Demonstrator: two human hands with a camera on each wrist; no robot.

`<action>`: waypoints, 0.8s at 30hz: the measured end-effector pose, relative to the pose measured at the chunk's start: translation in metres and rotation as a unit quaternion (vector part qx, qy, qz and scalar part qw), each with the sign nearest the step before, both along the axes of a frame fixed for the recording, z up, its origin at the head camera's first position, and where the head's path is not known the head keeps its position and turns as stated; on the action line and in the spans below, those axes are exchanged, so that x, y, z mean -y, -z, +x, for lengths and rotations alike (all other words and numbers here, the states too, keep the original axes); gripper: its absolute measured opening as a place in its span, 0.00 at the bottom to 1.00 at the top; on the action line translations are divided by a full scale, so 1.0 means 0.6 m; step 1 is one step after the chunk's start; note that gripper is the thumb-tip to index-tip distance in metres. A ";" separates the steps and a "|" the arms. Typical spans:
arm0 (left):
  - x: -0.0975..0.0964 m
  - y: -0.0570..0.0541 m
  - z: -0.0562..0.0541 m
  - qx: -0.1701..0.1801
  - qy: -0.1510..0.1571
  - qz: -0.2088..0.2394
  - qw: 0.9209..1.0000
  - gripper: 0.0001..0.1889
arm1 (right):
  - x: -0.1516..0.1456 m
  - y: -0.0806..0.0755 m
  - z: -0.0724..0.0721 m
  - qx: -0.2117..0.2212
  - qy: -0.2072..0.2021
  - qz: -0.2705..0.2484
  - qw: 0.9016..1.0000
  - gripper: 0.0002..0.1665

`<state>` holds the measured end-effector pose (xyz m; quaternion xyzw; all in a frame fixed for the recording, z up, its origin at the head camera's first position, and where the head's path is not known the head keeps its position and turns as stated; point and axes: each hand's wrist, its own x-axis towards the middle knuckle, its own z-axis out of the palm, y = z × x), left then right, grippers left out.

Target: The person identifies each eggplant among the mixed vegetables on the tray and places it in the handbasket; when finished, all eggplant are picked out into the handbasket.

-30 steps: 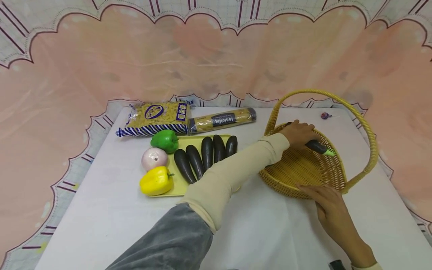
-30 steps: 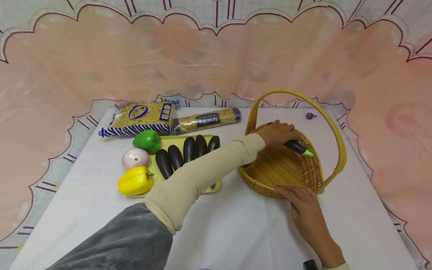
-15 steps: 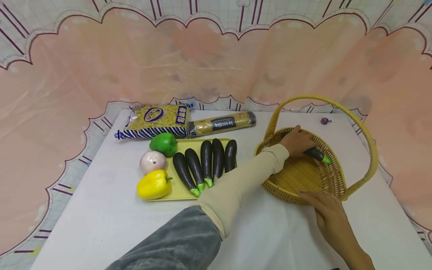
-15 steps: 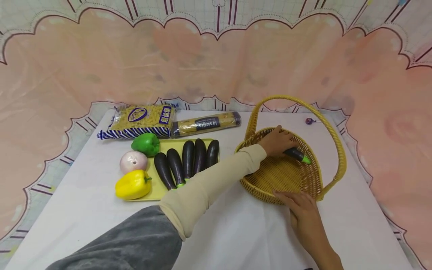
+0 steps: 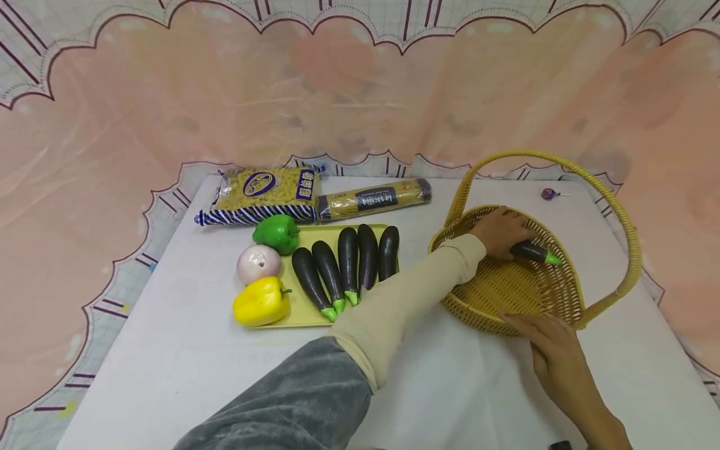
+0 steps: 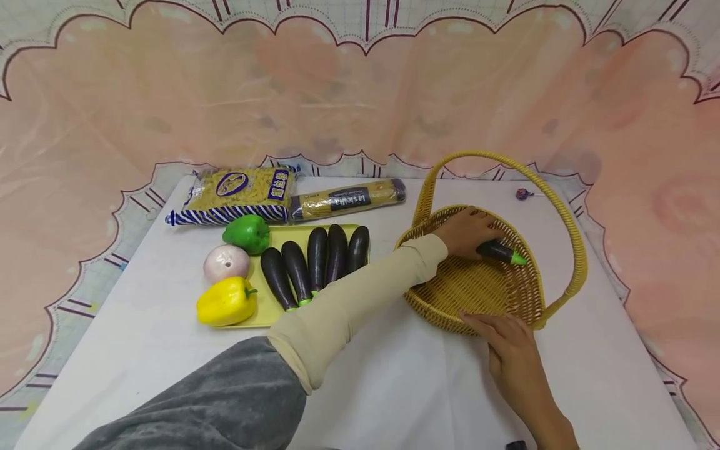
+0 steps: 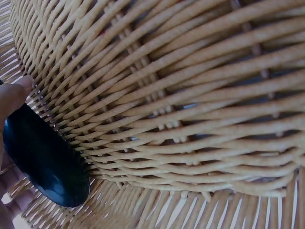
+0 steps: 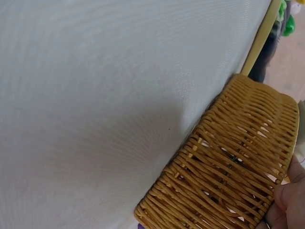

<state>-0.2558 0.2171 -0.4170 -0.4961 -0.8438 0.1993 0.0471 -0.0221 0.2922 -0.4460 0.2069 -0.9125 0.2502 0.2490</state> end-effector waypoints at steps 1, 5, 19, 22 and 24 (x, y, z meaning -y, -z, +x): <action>0.003 -0.001 -0.001 0.001 0.000 -0.001 1.000 0.37 | 0.001 -0.001 -0.001 0.001 0.000 0.000 1.000 0.40; 0.014 -0.008 -0.003 0.010 -0.009 -0.008 1.000 0.39 | 0.004 -0.004 -0.005 0.001 -0.005 -0.001 1.000 0.40; 0.038 -0.048 0.005 0.098 -0.028 -0.005 0.995 0.42 | 0.002 -0.002 -0.001 0.006 -0.009 -0.007 1.000 0.43; 0.042 -0.064 0.012 0.102 -0.017 -0.004 0.995 0.41 | 0.002 -0.003 0.000 0.006 -0.009 -0.008 1.000 0.42; 0.045 -0.074 0.016 0.099 -0.012 -0.004 0.995 0.40 | 0.001 -0.003 0.001 0.005 -0.007 -0.009 1.000 0.43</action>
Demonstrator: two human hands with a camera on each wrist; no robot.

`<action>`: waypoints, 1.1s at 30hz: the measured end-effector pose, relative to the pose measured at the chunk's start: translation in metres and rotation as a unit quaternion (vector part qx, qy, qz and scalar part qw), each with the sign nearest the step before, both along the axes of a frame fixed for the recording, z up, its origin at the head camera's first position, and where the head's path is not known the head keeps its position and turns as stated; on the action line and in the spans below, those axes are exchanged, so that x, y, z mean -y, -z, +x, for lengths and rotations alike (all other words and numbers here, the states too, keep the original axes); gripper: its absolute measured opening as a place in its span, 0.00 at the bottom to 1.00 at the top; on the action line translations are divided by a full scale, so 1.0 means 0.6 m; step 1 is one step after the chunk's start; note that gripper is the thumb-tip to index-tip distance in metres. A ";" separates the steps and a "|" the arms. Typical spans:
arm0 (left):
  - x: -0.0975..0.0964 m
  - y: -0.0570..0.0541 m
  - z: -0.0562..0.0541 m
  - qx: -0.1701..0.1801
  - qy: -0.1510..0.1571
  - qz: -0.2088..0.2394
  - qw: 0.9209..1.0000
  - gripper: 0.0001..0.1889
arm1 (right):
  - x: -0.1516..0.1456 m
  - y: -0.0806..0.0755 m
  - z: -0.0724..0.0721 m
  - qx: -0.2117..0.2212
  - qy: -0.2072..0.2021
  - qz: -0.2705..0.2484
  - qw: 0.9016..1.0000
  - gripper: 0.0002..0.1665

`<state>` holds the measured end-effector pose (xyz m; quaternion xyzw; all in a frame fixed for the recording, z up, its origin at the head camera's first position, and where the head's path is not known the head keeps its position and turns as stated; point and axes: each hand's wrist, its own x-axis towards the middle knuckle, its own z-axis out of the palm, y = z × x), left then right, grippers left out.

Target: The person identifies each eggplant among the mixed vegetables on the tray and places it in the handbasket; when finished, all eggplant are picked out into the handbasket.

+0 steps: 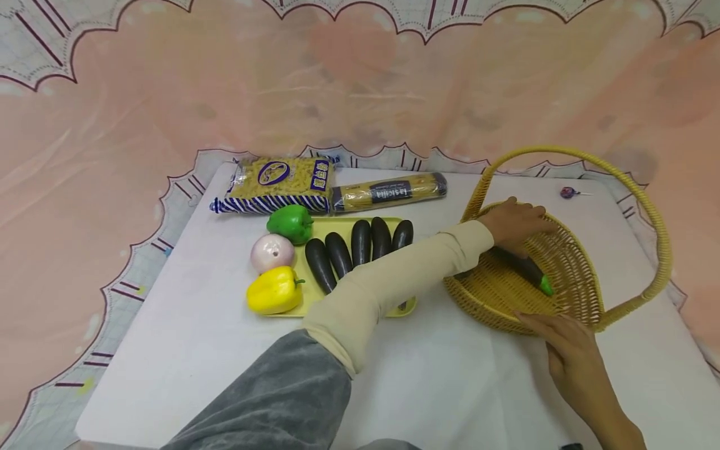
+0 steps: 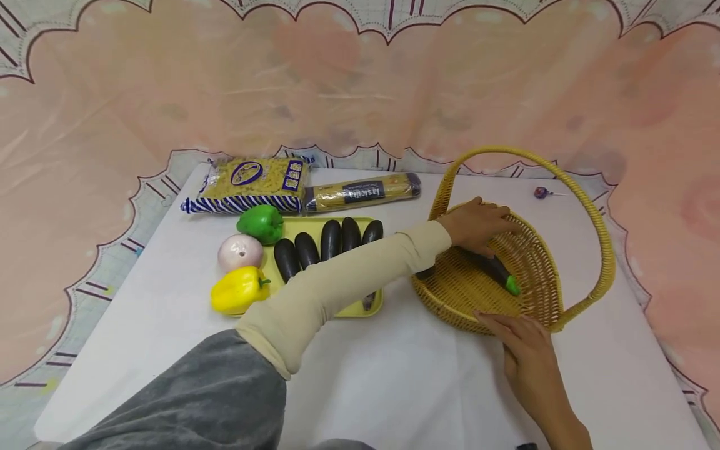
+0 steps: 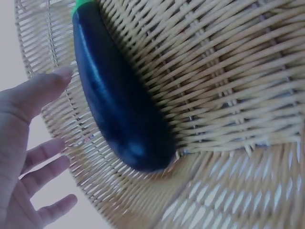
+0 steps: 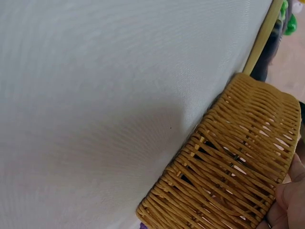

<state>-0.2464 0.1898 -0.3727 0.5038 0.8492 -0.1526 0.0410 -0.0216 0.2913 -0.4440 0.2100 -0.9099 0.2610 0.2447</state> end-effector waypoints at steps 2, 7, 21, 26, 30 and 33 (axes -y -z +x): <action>0.005 -0.007 0.004 0.001 0.003 0.002 1.000 0.38 | 0.001 0.000 0.000 0.001 0.002 -0.001 1.000 0.43; 0.022 -0.024 0.014 0.027 0.013 0.015 0.999 0.35 | -0.001 -0.001 0.002 0.003 0.005 -0.001 1.000 0.43; 0.189 -0.044 0.028 0.034 0.065 0.076 0.994 0.29 | 0.000 -0.002 -0.002 0.006 0.006 -0.002 1.000 0.43; 0.259 -0.035 0.034 0.034 0.058 0.089 0.994 0.29 | 0.001 0.000 -0.003 0.010 0.010 -0.005 1.000 0.42; 0.312 -0.020 0.036 0.057 0.049 0.091 0.993 0.28 | 0.003 0.001 -0.003 0.012 0.013 -0.002 1.000 0.42; 0.340 -0.010 0.040 0.088 0.035 0.081 0.992 0.24 | 0.005 0.001 -0.002 0.012 0.015 -0.004 1.000 0.42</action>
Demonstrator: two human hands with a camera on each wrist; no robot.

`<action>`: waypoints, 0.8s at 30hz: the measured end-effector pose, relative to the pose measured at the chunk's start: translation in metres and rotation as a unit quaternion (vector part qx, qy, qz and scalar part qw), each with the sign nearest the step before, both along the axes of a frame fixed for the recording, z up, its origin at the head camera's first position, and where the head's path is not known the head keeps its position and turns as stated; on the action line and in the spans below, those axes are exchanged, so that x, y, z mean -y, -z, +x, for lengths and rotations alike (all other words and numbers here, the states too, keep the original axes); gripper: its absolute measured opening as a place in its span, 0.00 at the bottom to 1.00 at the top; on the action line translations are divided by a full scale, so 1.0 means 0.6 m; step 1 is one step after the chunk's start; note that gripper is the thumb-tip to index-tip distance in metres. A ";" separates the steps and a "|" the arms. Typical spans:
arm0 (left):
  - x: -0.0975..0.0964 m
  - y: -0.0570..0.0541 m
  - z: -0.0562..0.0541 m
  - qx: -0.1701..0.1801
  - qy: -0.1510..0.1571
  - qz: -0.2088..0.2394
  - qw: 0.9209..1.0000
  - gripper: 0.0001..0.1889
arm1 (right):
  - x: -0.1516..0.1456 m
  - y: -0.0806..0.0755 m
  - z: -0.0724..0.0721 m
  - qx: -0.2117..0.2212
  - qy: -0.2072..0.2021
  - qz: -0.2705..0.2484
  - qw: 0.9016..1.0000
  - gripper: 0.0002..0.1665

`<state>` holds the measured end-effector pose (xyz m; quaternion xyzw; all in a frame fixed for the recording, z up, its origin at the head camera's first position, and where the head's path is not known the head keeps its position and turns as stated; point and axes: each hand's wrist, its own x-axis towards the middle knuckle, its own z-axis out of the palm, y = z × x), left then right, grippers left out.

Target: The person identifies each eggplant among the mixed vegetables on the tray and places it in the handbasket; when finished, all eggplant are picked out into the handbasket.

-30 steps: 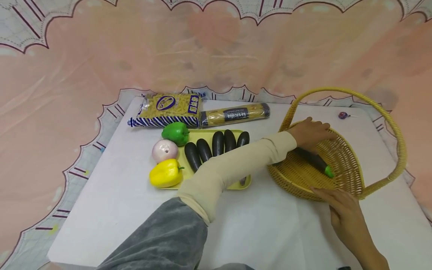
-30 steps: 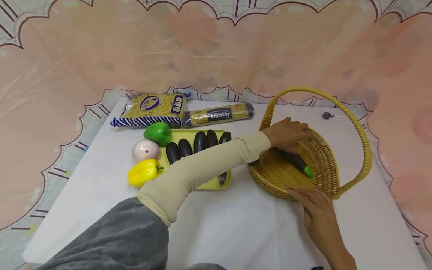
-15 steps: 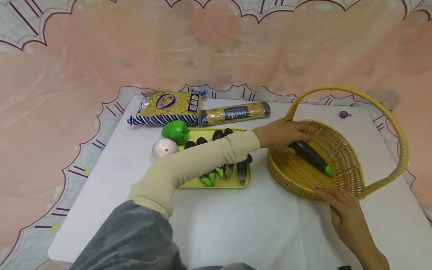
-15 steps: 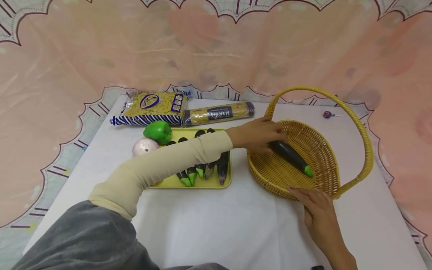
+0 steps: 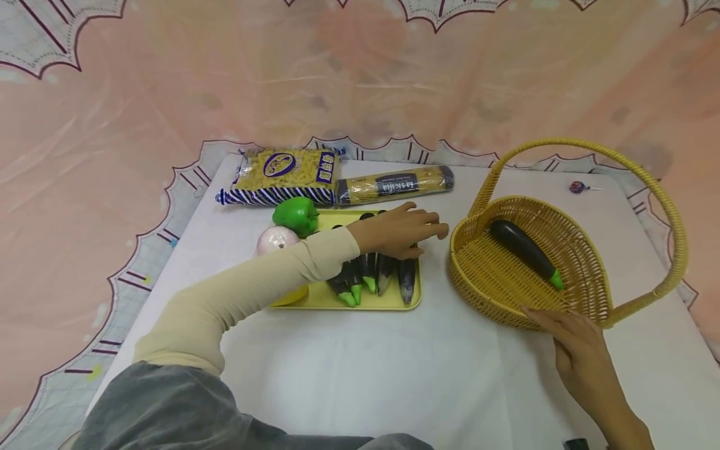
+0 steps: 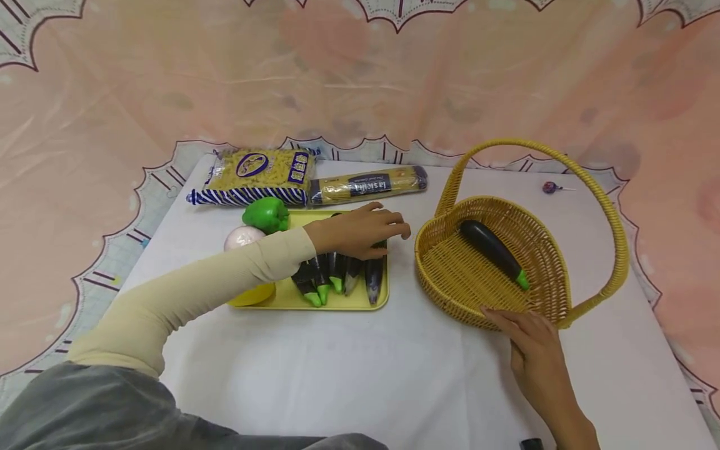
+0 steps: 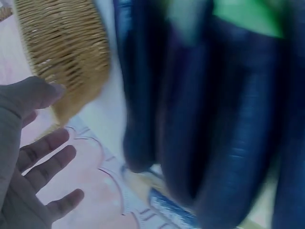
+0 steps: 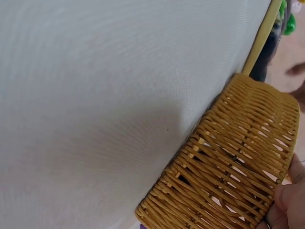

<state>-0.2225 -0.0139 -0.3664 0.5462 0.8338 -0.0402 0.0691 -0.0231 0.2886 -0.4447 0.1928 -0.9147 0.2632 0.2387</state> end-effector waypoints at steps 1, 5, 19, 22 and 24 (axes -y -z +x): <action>0.007 0.003 0.001 0.007 -0.004 -0.008 1.000 0.23 | 0.000 0.000 0.000 -0.001 0.000 -0.001 1.000 0.42; 0.029 0.015 0.005 0.032 -0.016 -0.045 0.998 0.22 | 0.000 -0.001 0.000 -0.004 0.000 -0.003 1.000 0.42; 0.021 0.048 -0.012 0.034 -0.019 -0.085 0.996 0.22 | 0.000 -0.001 0.002 -0.002 0.003 -0.002 1.000 0.42; 0.019 0.055 -0.014 0.028 -0.021 -0.101 0.994 0.24 | 0.001 -0.001 0.002 -0.001 0.001 -0.002 1.000 0.42; 0.020 0.056 -0.014 0.031 -0.024 -0.106 0.994 0.25 | 0.001 -0.003 0.002 -0.003 0.000 -0.001 1.000 0.41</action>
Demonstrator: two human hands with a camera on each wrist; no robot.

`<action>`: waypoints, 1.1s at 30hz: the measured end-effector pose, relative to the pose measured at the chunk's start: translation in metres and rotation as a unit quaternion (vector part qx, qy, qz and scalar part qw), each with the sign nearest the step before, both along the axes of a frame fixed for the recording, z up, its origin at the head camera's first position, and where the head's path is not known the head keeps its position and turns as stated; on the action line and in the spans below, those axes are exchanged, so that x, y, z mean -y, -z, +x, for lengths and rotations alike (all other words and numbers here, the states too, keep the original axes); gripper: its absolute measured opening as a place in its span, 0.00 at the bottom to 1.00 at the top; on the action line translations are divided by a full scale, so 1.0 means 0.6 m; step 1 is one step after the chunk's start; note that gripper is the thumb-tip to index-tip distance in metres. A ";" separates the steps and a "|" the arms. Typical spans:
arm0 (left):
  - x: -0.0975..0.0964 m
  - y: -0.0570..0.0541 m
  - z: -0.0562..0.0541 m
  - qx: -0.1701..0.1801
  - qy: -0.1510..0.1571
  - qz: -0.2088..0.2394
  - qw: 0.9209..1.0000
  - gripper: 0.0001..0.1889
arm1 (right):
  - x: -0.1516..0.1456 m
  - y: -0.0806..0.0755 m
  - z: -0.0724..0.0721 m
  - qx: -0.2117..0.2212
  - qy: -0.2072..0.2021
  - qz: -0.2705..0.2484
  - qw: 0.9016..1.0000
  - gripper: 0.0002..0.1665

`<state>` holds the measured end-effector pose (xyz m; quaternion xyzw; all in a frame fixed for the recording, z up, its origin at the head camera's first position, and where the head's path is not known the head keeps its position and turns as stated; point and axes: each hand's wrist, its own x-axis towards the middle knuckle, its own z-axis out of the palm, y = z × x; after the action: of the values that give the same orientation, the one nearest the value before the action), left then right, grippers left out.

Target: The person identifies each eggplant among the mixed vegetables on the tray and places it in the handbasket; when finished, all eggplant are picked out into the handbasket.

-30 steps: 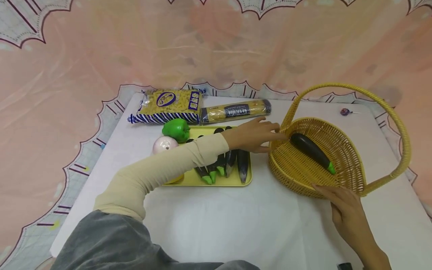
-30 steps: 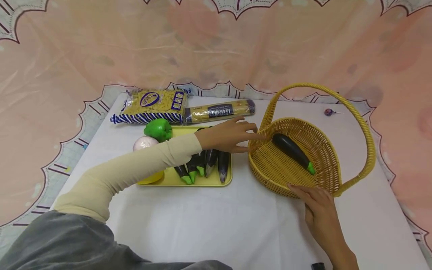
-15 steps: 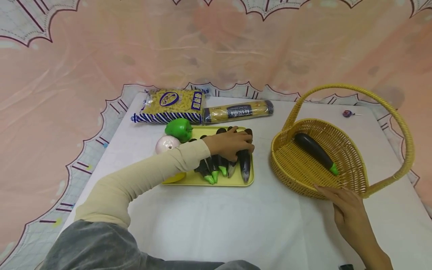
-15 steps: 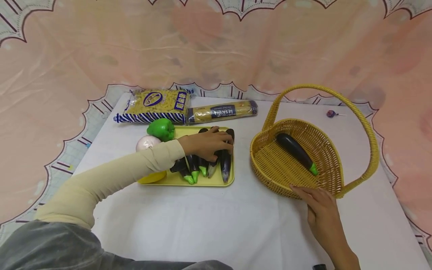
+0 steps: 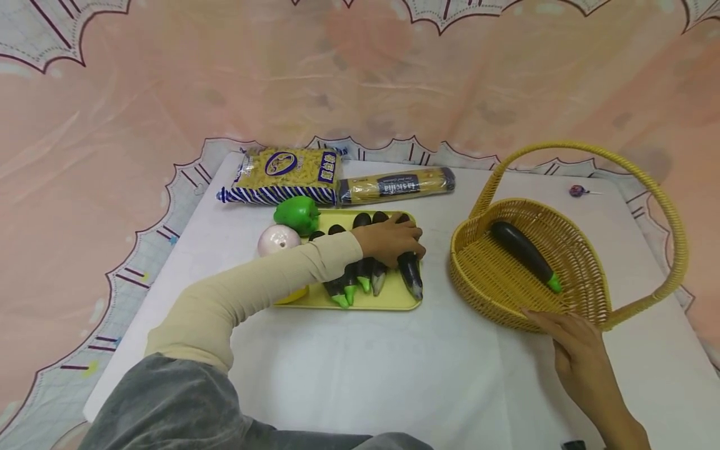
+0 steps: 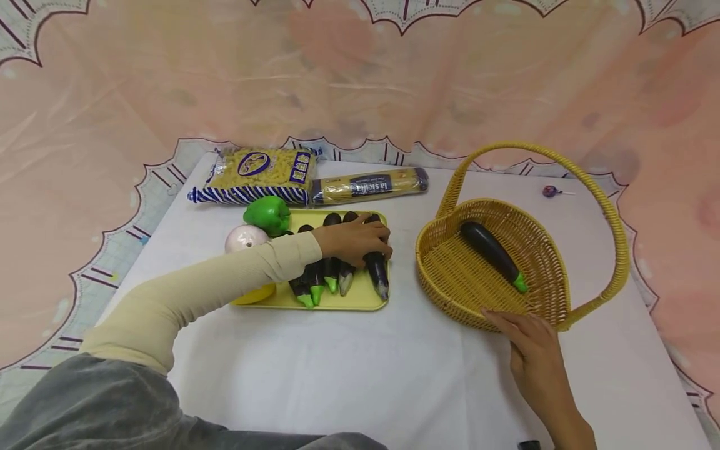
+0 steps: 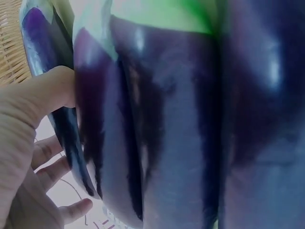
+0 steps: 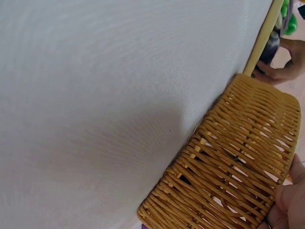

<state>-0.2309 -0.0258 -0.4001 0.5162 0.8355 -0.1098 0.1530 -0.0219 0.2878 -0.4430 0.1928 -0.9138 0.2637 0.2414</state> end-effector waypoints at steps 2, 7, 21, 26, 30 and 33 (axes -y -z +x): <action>0.002 -0.001 0.000 0.002 -0.005 -0.002 1.000 0.26 | 0.000 0.000 -0.002 -0.001 -0.002 0.001 1.000 0.41; 0.006 -0.006 0.000 0.006 -0.011 -0.004 1.000 0.27 | -0.001 0.000 -0.003 -0.001 0.004 0.003 1.000 0.42; 0.008 -0.004 0.000 0.027 0.004 0.015 1.000 0.27 | 0.000 0.003 -0.001 0.014 0.019 0.001 1.000 0.41; 0.008 -0.010 0.000 0.012 0.015 0.026 0.999 0.25 | -0.001 0.002 -0.001 0.022 0.021 0.002 1.000 0.42; 0.010 -0.019 -0.002 0.000 0.017 0.045 0.999 0.24 | -0.001 0.005 -0.002 0.014 0.018 0.000 1.000 0.41; 0.011 -0.032 -0.002 -0.009 0.017 0.055 0.998 0.24 | -0.001 0.007 -0.004 0.007 0.014 0.000 1.000 0.41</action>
<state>-0.2321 -0.0321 -0.3807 0.5373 0.8325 -0.0713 0.1147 -0.0244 0.2884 -0.4471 0.1780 -0.9181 0.2616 0.2388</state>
